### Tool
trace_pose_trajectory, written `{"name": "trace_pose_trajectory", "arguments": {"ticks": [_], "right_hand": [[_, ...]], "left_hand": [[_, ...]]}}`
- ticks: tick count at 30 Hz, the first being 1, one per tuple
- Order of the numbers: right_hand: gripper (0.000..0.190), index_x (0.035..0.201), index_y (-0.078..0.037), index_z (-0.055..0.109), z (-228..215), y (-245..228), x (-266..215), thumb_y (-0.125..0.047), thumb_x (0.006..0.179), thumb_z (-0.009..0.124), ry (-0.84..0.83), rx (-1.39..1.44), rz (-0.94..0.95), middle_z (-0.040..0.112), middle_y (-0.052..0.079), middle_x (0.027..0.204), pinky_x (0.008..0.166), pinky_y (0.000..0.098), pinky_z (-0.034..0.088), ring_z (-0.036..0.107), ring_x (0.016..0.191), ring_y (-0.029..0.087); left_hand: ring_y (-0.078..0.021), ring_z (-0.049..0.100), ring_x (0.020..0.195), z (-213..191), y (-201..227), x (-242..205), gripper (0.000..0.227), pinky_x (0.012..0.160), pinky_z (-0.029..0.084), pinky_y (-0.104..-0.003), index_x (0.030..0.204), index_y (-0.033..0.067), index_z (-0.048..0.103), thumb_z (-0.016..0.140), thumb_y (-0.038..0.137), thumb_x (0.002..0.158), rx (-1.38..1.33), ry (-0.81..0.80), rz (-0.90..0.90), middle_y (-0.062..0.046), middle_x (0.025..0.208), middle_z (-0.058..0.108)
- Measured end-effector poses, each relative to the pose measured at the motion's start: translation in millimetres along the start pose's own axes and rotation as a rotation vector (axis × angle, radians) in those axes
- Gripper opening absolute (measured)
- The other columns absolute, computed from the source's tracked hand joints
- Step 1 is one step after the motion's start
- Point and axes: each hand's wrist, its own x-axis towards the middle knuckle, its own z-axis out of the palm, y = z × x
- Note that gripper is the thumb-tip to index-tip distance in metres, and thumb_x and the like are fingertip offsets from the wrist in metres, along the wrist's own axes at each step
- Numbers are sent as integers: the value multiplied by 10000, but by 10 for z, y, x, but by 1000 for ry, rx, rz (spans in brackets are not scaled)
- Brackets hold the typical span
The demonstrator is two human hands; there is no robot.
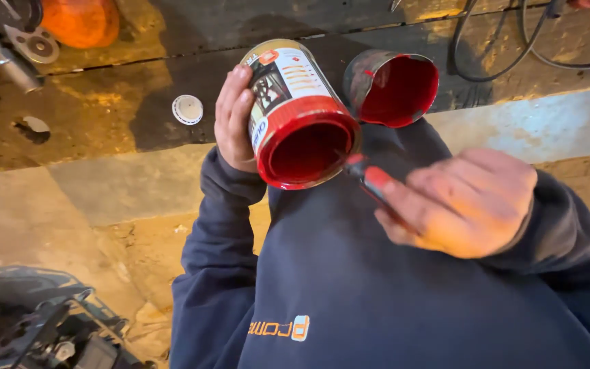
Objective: The person stirs red paint in a metal cup using a screwdriver. They then pour a clear liquid from a white plastic jug into the cup and continue stirring. Finally, they pour the mixed paint from the cup into a larger red paint can and stir the contents of the can.
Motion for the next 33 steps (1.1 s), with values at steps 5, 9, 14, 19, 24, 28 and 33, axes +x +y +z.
{"name": "trace_pose_trajectory", "arguments": {"ticks": [5, 9, 14, 19, 24, 28, 33], "right_hand": [[353, 1121, -44, 747, 113, -40, -140, -222, 831, 842, 67, -10, 9, 592, -8, 769, 536, 291, 445, 584, 601, 151], [354, 1115, -63, 716, 126, 48, -144, -230, 828, 838, 67, -98, 104, 596, -3, 760, 547, 297, 455, 586, 603, 165], [400, 1244, -43, 684, 196, 160, -127, -185, 921, 871, 145, -93, 95, 610, -5, 855, 636, 286, 489, 604, 698, 156], [400, 1151, -63, 721, 79, 160, -148, -194, 795, 845, 100, -49, 145, 607, -6, 793, 566, 306, 490, 609, 622, 162], [422, 1158, -65, 734, 102, 140, 42, -239, 796, 865, 121, -86, -9, 614, -4, 805, 542, 276, 488, 582, 597, 139], [456, 1207, -47, 728, 58, 143, -36, -165, 782, 847, 107, -70, 114, 602, -14, 837, 564, 305, 502, 596, 626, 157], [438, 1181, -83, 736, 63, 166, 21, -227, 787, 864, 111, -54, 33, 596, -25, 798, 549, 290, 497, 608, 629, 149]], "left_hand": [[-407, 547, 1409, 13, 79, 115, 707, 1217, 468, -507, 1521, 83, 353, 812, 223, 1002, 71, -2, 69, -196, 1535, 476], [-420, 525, 1423, 63, 127, 181, 711, 1231, 455, -506, 1535, 71, 349, 791, 264, 1013, 101, -39, 42, -202, 1551, 460], [-405, 498, 1438, 152, 176, 187, 762, 1228, 436, -493, 1551, 67, 336, 807, 327, 1011, 57, -34, -9, -204, 1555, 446], [-390, 484, 1454, 141, 161, 163, 756, 1247, 416, -504, 1560, 87, 328, 773, 355, 1011, 153, 1, 47, -197, 1566, 437], [-386, 481, 1455, 62, 142, 317, 741, 1263, 405, -517, 1567, 108, 321, 747, 353, 1012, 171, 48, 60, -192, 1568, 431], [-377, 466, 1462, 10, 157, 323, 765, 1254, 395, -503, 1580, 113, 298, 759, 367, 1025, 141, 71, 36, -183, 1587, 402], [-369, 475, 1475, 1, 188, 355, 756, 1248, 406, -484, 1580, 117, 306, 759, 356, 1023, 131, 52, 13, -178, 1589, 411]]}}
